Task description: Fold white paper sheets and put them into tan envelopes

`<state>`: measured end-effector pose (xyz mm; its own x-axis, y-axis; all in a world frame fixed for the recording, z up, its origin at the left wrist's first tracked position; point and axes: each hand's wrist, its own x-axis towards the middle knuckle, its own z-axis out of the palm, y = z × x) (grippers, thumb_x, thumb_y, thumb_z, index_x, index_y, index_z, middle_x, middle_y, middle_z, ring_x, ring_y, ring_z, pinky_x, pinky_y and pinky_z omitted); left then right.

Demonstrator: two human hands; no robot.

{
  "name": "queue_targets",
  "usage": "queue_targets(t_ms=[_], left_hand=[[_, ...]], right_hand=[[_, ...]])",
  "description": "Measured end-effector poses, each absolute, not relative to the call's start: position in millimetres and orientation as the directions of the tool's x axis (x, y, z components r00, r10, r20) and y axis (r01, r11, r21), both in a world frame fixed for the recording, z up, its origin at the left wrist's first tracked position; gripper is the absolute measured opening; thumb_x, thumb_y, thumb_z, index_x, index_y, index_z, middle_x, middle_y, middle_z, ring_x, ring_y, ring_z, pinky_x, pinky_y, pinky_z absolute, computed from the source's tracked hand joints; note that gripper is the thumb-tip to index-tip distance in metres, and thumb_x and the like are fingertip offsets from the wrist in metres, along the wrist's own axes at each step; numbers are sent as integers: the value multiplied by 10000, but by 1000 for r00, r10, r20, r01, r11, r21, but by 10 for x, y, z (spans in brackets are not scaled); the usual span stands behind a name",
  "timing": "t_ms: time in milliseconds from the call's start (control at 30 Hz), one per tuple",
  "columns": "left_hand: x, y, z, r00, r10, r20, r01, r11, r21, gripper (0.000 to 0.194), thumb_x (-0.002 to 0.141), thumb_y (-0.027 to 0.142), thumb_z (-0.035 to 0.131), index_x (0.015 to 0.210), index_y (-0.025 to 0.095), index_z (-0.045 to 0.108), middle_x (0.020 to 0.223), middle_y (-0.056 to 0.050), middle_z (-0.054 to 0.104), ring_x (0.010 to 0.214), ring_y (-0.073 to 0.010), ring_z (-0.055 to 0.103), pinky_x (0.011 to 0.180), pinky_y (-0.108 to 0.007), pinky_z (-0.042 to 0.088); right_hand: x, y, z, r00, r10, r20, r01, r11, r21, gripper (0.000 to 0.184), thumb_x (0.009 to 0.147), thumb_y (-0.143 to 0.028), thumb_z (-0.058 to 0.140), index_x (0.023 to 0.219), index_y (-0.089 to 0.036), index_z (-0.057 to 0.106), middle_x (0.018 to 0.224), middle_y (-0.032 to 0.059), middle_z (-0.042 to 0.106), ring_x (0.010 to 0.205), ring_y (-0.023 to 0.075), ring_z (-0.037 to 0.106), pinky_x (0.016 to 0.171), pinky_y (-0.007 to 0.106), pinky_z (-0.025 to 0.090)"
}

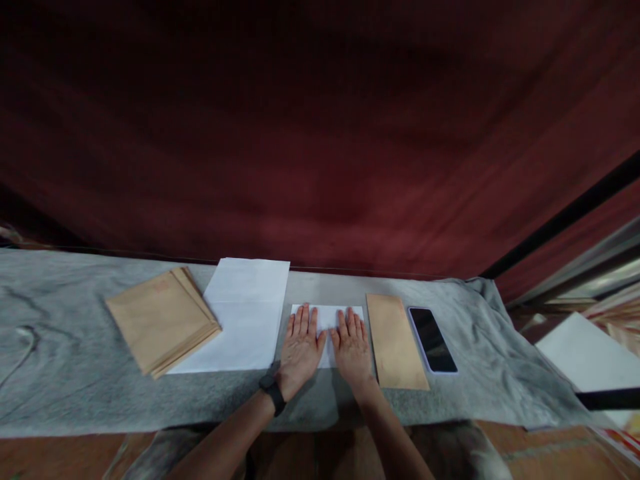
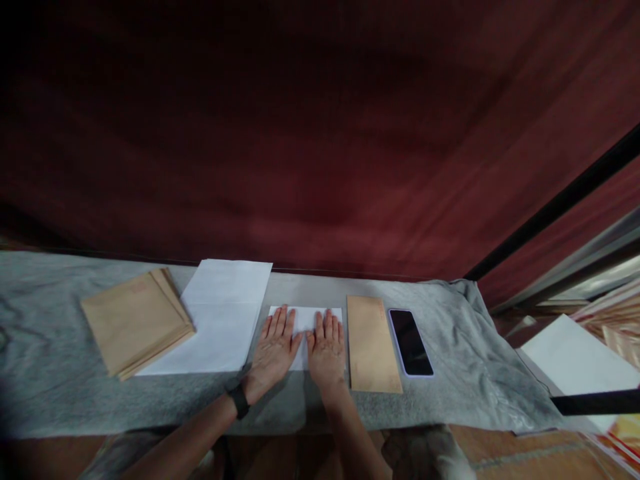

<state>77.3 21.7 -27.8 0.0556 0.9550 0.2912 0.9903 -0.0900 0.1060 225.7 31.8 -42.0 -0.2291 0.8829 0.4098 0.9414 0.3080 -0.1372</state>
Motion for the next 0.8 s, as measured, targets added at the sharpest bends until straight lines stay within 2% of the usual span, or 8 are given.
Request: queue_targets(t_ms=[100, 300, 433, 567, 667, 800], left_hand=[[776, 223, -307, 47, 953, 299, 989, -87, 119, 636, 986, 415, 343, 1495, 35, 351, 1568, -205, 334, 1484, -277, 258, 1212, -473, 216], [772, 232, -356, 7, 940, 342, 986, -63, 154, 659, 980, 427, 335, 1492, 12, 344, 1558, -216, 349, 1472, -290, 286, 1190, -463, 270], [771, 238, -354, 6, 941, 339, 987, -61, 151, 660, 981, 409, 330, 1487, -14, 338, 1550, -237, 346, 1471, -301, 285, 1193, -468, 265], [785, 237, -343, -3, 938, 347, 984, -60, 170, 652, 979, 391, 336, 1512, 17, 301, 1558, -227, 333, 1475, -306, 274, 1190, -505, 262], [827, 223, -331, 59, 930, 364, 976, -130, 176, 621, 983, 337, 329, 1527, 45, 273, 1570, -201, 331, 1478, -281, 272, 1196, -492, 262], [882, 203, -314, 135, 931, 338, 965, -201, 168, 575, 997, 341, 322, 1513, 87, 330, 1569, -159, 359, 1477, -261, 279, 1199, -472, 273]], right_hand=[[2300, 346, -436, -228, 880, 417, 945, 304, -125, 531, 1041, -317, 334, 1520, -87, 329, 1563, 209, 310, 1470, 305, 280, 1144, 509, 326], [2306, 353, -454, -222, 862, 457, 941, 312, -132, 573, 1037, -326, 349, 1552, -105, 233, 1571, 207, 292, 1468, 308, 285, 1144, 531, 331], [2302, 353, -454, -220, 865, 450, 943, 306, -127, 571, 1036, -326, 352, 1547, -90, 253, 1574, 216, 281, 1467, 312, 284, 1140, 518, 335], [2297, 350, -438, -211, 873, 440, 948, 292, -125, 575, 1033, -345, 352, 1533, -69, 289, 1573, 228, 274, 1466, 320, 286, 1137, 509, 334], [2288, 345, -427, -214, 874, 437, 948, 293, -122, 572, 1029, -336, 360, 1531, -71, 297, 1568, 226, 291, 1466, 317, 287, 1142, 510, 322], [2289, 343, -436, -228, 859, 459, 943, 313, -116, 560, 1030, -299, 333, 1546, -92, 259, 1566, 208, 316, 1468, 307, 285, 1144, 525, 313]])
